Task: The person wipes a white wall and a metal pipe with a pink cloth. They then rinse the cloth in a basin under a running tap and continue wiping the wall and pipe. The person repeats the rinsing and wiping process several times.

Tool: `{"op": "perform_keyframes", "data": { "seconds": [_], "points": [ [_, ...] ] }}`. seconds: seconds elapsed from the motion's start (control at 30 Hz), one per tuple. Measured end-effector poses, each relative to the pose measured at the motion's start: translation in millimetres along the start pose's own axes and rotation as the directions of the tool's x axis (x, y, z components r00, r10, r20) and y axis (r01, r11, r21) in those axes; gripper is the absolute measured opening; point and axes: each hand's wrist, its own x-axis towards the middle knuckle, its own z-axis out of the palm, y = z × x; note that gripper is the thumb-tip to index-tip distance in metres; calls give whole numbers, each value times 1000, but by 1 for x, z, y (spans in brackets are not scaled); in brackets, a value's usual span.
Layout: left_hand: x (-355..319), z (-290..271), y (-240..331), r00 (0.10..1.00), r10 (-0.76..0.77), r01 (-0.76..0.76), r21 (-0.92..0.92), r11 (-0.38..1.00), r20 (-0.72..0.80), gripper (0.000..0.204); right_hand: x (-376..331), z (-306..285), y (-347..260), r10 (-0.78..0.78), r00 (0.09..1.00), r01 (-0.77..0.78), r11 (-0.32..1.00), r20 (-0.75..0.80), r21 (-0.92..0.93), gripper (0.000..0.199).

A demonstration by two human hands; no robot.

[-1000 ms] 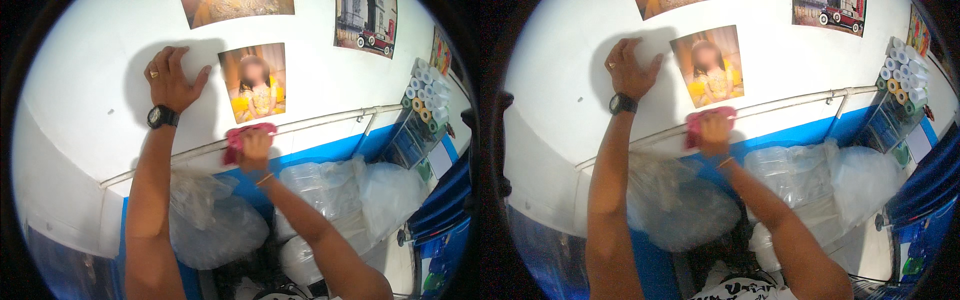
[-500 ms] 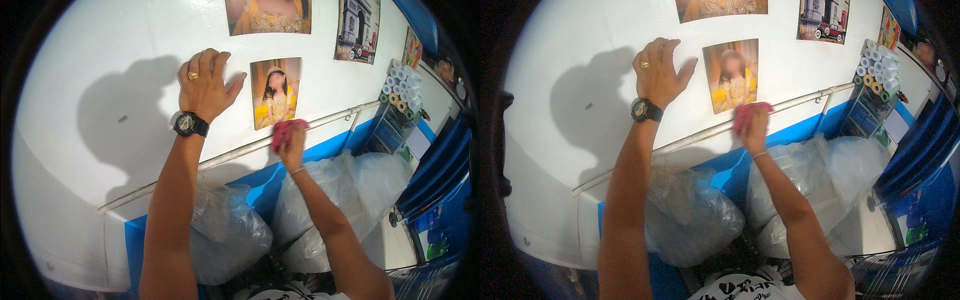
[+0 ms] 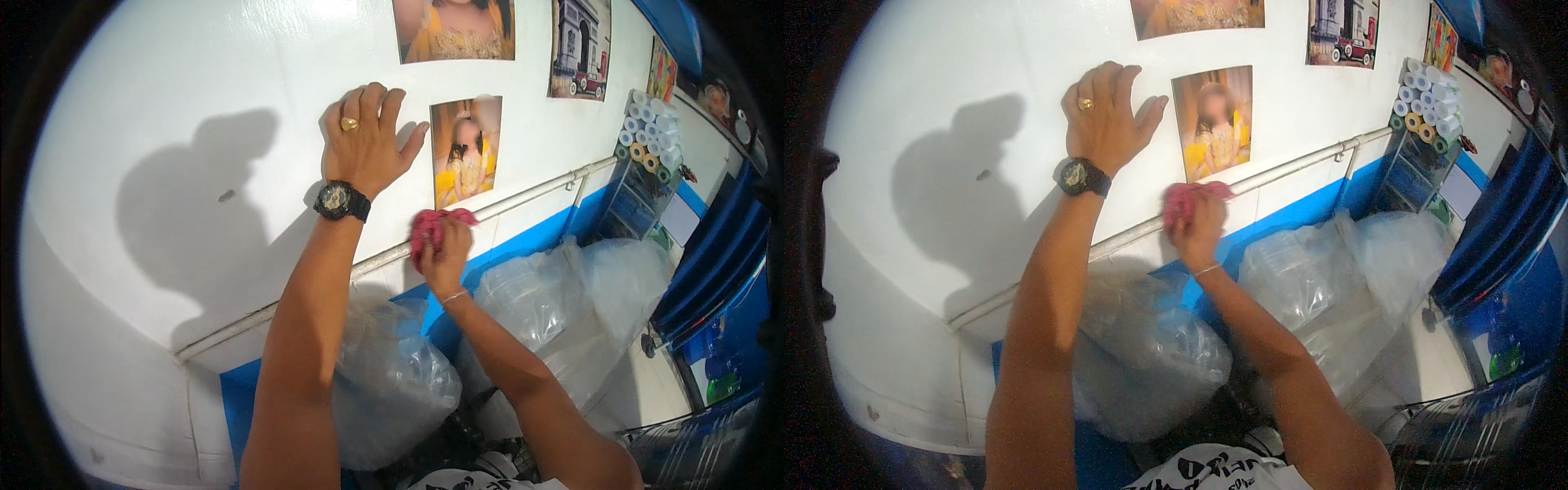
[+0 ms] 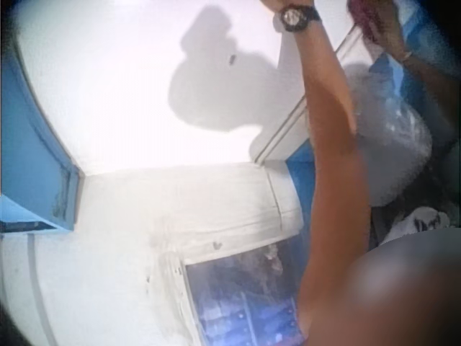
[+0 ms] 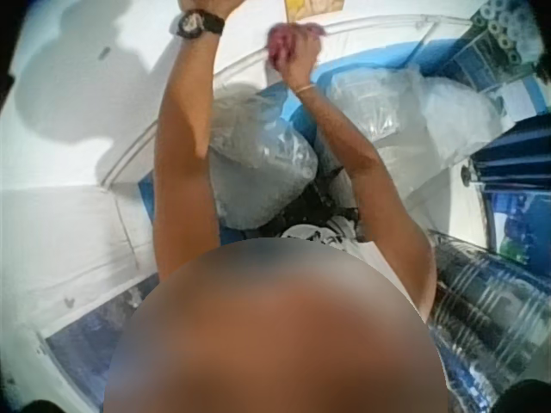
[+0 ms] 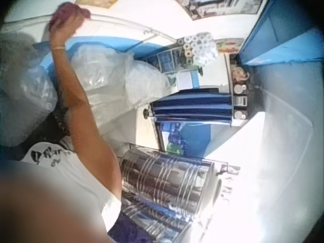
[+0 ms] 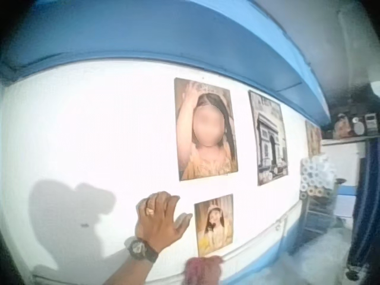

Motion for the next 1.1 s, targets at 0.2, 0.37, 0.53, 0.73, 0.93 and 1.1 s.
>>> {"op": "perform_keyframes", "data": {
  "seconds": [0.2,0.37,0.53,0.73,0.93,1.1],
  "points": [
    [0,1,-2,1000,14,-14,-1,1000,-24,51,-3,21,-40,279,958,-275,959,-67,65,32],
    [1,-6,-3,1000,9,-6,-87,996,25,50,12,15,-58,153,986,-148,986,-72,78,31],
    [-5,-33,-23,984,123,-77,-312,947,132,54,20,24,-76,385,913,-357,914,-132,195,27],
    [-54,-113,-101,851,368,-288,-251,924,375,43,3,5,-45,-238,940,207,967,244,146,34],
    [-100,-142,-153,808,381,-344,-165,924,450,39,27,-26,50,-154,987,158,981,45,-110,19],
    [-108,-135,-152,851,310,-286,-121,951,425,40,-27,37,-45,-58,977,57,998,204,12,30]
  ]
}}
